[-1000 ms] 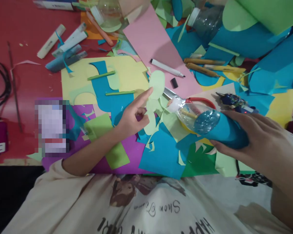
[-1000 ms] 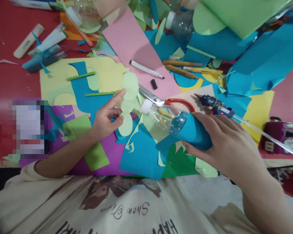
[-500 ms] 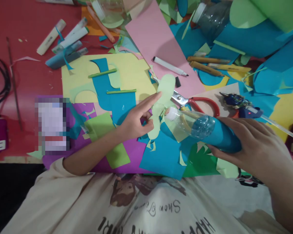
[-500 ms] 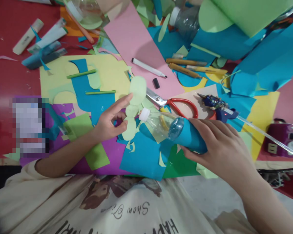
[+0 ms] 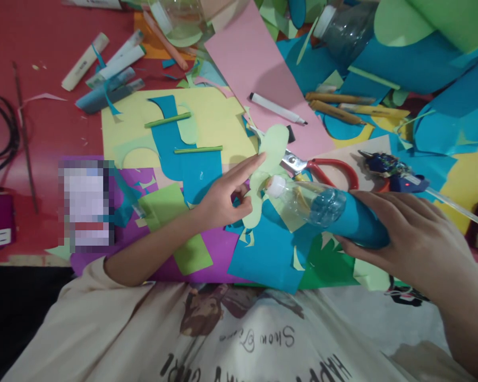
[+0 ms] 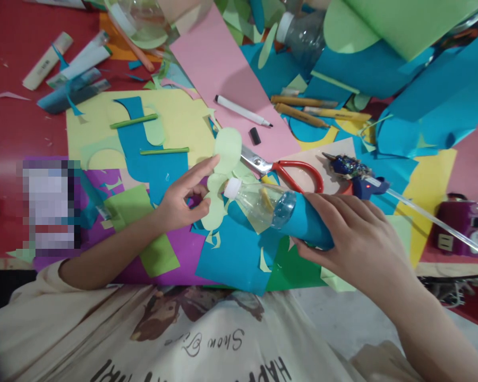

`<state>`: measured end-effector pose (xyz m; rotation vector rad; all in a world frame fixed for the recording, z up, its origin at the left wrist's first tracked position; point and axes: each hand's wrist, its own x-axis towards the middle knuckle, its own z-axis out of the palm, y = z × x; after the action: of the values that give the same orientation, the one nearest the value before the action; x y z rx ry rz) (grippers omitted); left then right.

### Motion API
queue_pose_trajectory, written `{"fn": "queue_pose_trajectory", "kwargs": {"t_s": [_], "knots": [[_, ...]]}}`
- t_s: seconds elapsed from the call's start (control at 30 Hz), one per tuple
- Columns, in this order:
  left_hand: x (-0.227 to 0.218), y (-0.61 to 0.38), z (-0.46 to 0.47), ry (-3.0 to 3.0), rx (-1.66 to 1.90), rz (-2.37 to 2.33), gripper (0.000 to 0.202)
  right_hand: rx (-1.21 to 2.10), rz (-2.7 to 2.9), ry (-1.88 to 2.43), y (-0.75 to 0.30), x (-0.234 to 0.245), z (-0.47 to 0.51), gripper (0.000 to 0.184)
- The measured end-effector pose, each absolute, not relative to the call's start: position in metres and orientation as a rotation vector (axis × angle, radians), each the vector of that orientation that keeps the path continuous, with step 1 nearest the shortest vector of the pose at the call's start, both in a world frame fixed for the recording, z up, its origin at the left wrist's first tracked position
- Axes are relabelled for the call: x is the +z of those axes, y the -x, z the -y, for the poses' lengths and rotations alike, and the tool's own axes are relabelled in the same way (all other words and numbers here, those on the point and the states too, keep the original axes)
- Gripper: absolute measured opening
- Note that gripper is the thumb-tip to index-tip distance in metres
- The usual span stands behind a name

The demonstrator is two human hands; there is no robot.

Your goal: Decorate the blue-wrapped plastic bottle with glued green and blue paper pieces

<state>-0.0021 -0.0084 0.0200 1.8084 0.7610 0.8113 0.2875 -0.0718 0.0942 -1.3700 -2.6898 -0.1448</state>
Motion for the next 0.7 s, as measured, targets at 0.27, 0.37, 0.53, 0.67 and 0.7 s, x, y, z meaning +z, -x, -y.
{"fn": "queue_pose_trajectory", "kwargs": {"t_s": [0.27,0.37,0.53,0.67,0.7], "knots": [[0.018,0.003,0.008,-1.812,0.810,-0.740,0.074,-0.230,2.753,1.352,-0.286,0.094,0.070,0.053],[0.017,0.003,0.008,-1.823,0.816,-0.726,0.076,-0.230,2.753,1.343,-0.285,0.095,0.069,0.053],[0.017,0.003,0.008,-1.885,0.788,-0.759,0.076,-0.243,2.746,1.345,-0.281,0.099,0.067,0.051],[0.017,0.003,0.008,-1.934,0.778,-0.744,0.077,-0.269,2.757,1.311,-0.275,0.101,0.064,0.049],[0.018,0.003,0.008,-1.941,0.781,-0.741,0.078,-0.269,2.758,1.304,-0.274,0.101,0.064,0.048]]}}
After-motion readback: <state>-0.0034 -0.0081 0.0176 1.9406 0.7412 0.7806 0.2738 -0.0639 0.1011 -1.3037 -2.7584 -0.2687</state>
